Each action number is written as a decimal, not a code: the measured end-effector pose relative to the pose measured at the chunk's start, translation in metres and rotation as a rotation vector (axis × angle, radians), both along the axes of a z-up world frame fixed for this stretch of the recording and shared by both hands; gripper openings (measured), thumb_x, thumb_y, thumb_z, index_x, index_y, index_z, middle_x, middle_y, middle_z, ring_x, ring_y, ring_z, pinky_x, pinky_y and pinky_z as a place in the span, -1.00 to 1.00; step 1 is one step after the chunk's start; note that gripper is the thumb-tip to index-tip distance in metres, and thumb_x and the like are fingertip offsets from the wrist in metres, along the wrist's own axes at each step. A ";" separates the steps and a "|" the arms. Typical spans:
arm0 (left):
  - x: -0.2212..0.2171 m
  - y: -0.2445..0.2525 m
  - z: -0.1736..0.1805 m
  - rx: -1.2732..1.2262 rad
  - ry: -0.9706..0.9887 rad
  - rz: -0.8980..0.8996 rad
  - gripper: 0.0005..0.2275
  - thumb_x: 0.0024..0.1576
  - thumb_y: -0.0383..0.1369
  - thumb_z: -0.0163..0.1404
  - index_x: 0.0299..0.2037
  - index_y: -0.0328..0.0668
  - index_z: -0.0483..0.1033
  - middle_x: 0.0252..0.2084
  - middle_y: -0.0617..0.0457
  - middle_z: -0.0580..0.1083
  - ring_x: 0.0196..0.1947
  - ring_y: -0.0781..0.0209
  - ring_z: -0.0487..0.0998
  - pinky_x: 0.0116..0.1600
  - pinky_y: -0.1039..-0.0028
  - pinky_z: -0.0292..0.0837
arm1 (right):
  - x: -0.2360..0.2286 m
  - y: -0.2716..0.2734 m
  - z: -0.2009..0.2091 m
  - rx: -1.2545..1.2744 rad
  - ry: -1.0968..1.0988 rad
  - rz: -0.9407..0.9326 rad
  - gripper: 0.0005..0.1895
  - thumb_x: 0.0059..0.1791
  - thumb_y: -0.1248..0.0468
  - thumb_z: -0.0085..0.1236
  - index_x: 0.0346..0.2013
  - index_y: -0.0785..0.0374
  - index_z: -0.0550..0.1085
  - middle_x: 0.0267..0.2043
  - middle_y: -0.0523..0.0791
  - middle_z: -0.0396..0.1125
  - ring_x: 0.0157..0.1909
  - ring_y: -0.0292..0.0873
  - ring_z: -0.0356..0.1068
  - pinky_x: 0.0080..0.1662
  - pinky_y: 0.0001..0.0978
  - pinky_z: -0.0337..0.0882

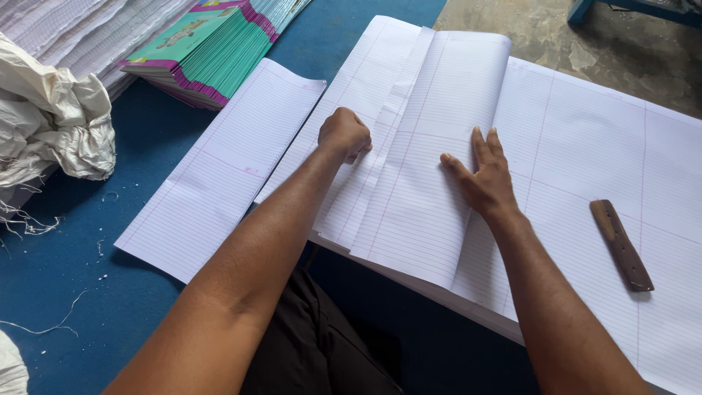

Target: The person folds a large stack of lined paper sheets in half and presses the crease with a small wooden block. They repeat this process for multiple sheets, stacking the folded sections to the side.

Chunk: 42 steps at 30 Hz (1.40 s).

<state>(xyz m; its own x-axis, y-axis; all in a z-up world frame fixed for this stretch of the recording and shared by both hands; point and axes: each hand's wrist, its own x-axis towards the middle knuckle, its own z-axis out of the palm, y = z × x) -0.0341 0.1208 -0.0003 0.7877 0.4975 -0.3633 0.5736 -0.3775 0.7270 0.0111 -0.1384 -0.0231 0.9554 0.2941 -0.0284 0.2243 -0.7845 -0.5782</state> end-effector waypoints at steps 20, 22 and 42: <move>-0.003 0.007 -0.014 -0.137 -0.125 -0.006 -0.85 -0.01 -0.47 0.22 -0.25 -0.23 0.62 -0.23 -0.07 0.62 -0.24 0.26 0.68 -0.21 0.52 0.71 | 0.004 0.039 -0.021 -0.068 -0.056 -0.008 0.05 -0.12 -0.32 0.09 0.50 0.10 0.01 0.59 0.12 -0.48 0.59 0.19 -0.55 0.44 0.30 -0.44; -0.002 0.008 -0.015 -0.132 -0.123 -0.003 -0.85 -0.01 -0.48 0.22 -0.25 -0.22 0.62 -0.24 -0.07 0.62 -0.24 0.26 0.68 -0.19 0.51 0.70 | 0.003 0.040 -0.022 -0.074 -0.055 -0.010 0.05 -0.12 -0.33 0.08 0.50 0.09 0.01 0.60 0.11 -0.48 0.59 0.18 -0.57 0.44 0.30 -0.44; -0.004 0.005 -0.013 -0.147 -0.117 0.031 -0.88 0.04 -0.50 0.16 -0.22 -0.23 0.59 -0.27 -0.07 0.60 -0.31 0.30 0.66 -0.23 0.55 0.68 | 0.004 0.047 -0.027 -0.205 -0.062 -0.006 0.10 -0.15 -0.35 0.11 0.49 0.12 0.00 0.59 0.11 -0.49 0.58 0.21 -0.61 0.43 0.35 -0.44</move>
